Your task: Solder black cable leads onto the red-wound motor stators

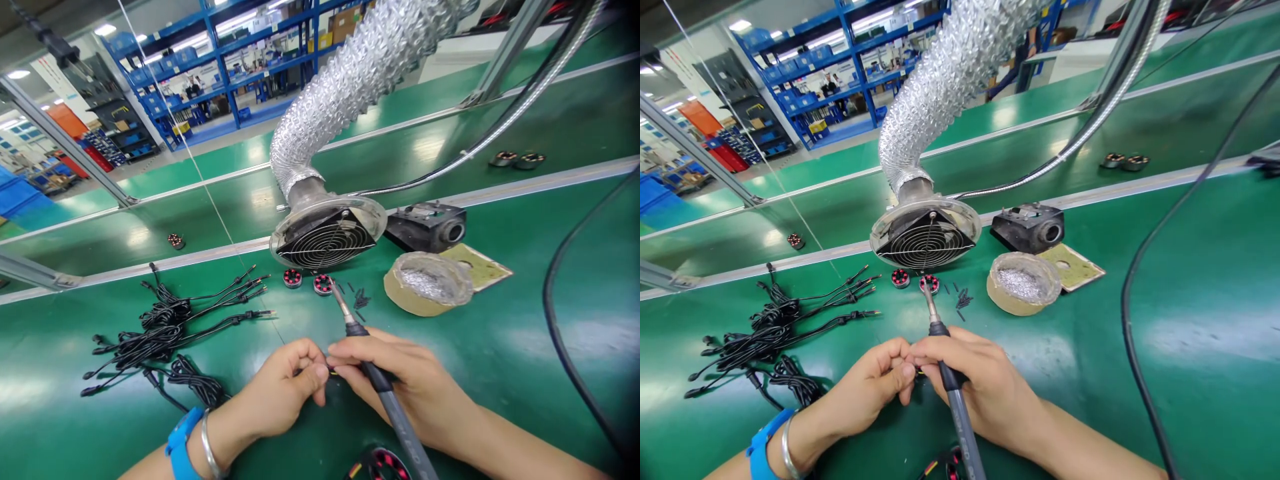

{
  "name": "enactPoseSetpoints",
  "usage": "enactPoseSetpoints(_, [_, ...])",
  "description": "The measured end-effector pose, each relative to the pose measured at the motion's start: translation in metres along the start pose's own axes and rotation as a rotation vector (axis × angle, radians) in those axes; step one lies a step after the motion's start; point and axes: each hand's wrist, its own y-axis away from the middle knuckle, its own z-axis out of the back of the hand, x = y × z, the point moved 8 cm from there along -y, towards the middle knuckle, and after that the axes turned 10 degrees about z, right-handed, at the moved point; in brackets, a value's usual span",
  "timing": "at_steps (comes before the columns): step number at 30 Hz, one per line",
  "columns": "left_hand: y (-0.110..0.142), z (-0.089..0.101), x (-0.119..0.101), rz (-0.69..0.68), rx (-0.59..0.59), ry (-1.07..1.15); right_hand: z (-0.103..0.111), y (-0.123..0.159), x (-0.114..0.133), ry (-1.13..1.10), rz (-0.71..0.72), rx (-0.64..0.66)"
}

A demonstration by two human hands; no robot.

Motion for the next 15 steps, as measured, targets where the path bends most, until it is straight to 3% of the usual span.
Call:
enactPoseSetpoints(6, [-0.002,0.000,0.000,0.059,0.009,0.100,-0.003,0.003,-0.004,-0.008,0.007,-0.034])
enactPoseSetpoints(11, [-0.008,0.014,-0.001,0.051,-0.161,0.053,-0.001,0.003,-0.006,0.000,-0.019,-0.003])
enactPoseSetpoints(15, [-0.011,0.022,0.000,0.070,-0.238,0.009,0.021,0.007,-0.009,0.028,-0.108,-0.047])
